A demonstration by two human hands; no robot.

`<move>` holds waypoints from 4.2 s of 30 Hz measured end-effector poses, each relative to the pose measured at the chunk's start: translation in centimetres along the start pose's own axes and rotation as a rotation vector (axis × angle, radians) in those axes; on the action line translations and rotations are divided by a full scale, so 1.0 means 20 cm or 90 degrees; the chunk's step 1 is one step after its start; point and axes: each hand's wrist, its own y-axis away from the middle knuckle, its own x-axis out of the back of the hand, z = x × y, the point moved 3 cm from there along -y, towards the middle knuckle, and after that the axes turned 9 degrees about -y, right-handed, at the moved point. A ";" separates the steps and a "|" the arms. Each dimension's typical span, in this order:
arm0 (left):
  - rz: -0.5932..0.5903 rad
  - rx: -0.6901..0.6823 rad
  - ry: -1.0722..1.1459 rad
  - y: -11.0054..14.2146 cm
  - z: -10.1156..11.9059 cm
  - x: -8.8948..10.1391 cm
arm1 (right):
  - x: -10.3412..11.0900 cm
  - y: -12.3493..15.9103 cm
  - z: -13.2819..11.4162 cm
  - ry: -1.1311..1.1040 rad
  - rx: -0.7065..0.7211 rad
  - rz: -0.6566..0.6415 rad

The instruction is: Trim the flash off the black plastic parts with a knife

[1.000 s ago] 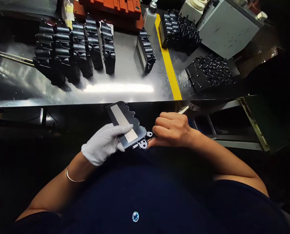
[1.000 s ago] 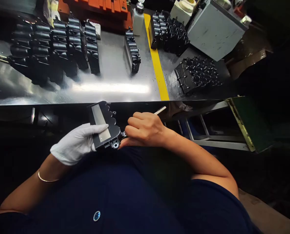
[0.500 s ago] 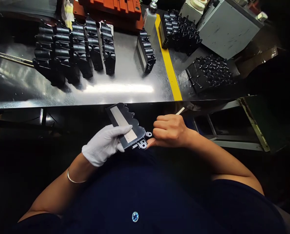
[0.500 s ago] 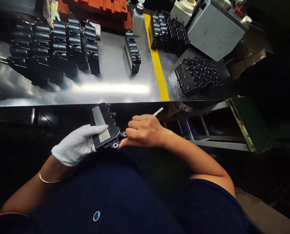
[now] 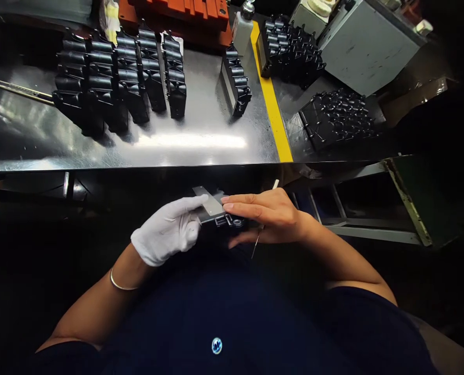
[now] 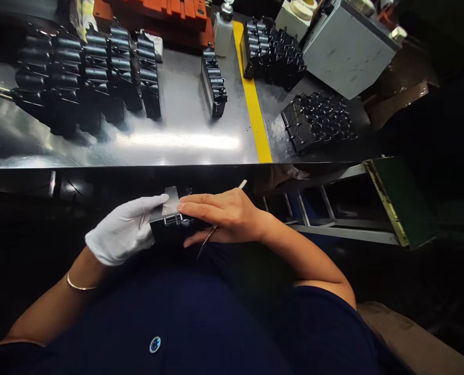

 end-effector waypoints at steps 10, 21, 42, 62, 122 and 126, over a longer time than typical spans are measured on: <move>0.351 -0.416 -0.500 0.00 0.05 -0.01 | -0.05 0.01 0.09 -0.015 -0.199 0.197; 0.412 -0.370 -0.497 0.03 0.06 0.06 | -0.11 0.01 0.11 -0.194 -0.237 0.092; 0.466 -0.405 -0.523 -0.02 0.01 0.11 | -0.29 0.12 0.15 -0.336 -0.497 0.312; 0.527 -0.385 -0.519 -0.05 -0.04 0.22 | -0.44 0.15 0.08 -0.262 -0.343 0.210; 0.472 -0.484 -0.638 -0.04 -0.04 0.12 | -0.30 0.14 0.09 0.002 -0.188 0.054; 0.505 -0.466 -0.607 -0.04 -0.04 0.11 | -0.29 0.14 0.09 0.026 -0.189 0.079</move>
